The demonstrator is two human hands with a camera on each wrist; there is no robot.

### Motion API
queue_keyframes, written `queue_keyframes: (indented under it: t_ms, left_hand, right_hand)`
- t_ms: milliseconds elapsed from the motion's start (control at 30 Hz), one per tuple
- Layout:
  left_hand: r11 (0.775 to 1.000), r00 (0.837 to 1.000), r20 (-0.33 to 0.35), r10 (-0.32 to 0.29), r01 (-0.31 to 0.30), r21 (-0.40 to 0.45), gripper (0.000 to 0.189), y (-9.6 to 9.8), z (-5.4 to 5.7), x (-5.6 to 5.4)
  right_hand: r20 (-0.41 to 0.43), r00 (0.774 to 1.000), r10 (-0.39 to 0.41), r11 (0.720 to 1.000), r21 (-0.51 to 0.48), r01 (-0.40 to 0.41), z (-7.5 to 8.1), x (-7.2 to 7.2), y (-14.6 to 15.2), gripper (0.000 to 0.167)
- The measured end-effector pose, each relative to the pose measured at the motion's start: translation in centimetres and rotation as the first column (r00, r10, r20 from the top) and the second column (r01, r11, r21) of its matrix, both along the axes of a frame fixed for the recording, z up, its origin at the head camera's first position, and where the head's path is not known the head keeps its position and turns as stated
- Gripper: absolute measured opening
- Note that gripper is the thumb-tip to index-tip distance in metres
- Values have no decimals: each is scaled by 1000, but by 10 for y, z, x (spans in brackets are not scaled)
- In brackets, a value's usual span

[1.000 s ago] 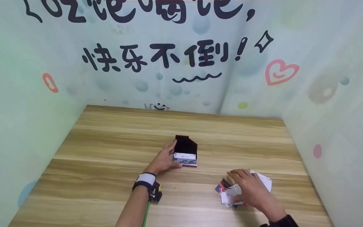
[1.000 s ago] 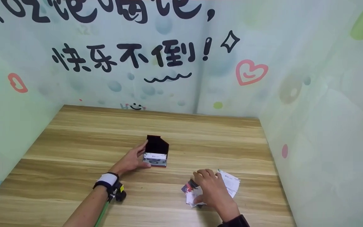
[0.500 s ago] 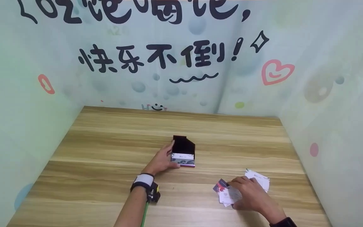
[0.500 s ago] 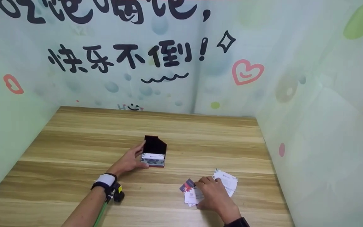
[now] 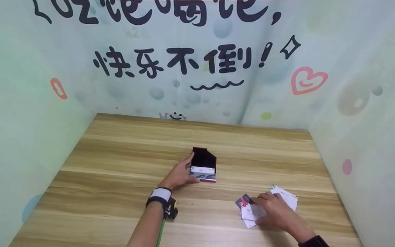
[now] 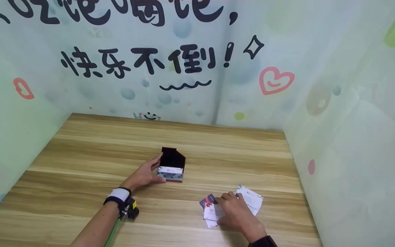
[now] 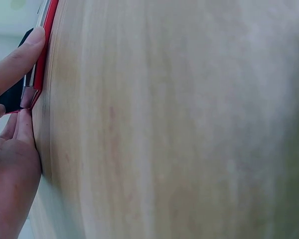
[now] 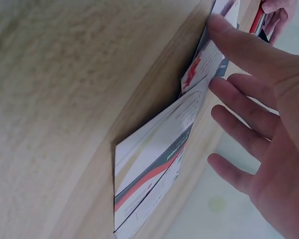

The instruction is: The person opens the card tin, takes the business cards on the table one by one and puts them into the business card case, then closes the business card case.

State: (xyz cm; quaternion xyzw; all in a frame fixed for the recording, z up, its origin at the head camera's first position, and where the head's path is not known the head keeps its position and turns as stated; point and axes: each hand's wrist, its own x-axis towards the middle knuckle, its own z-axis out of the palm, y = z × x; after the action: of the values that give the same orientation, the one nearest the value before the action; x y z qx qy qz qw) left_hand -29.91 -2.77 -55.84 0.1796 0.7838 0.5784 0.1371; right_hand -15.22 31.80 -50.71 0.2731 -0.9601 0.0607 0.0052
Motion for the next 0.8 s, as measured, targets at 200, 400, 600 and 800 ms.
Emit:
queue_keyframes:
  t_ms: [200, 400, 600, 800]
  left_hand:
    - [1000, 999, -34, -20, 19, -16, 110, -1, 0, 0]
    - [1000, 999, -37, -21, 21, -6, 109, -2, 1, 1]
    - [1000, 999, -25, -27, 26, -13, 110, -2, 0, 0]
    - [999, 1000, -18, -10, 9, -44, 110, -2, 0, 0]
  right_hand:
    - [98, 994, -48, 998, -22, 51, 0, -4, -3, 71]
    - [82, 995, -52, 997, -48, 56, -3, -4, -4, 69]
    - [26, 998, -49, 995, -83, 51, -3, -5, -5, 65]
    - [-43, 999, -32, 988, -155, 25, -2, -11, -10, 57]
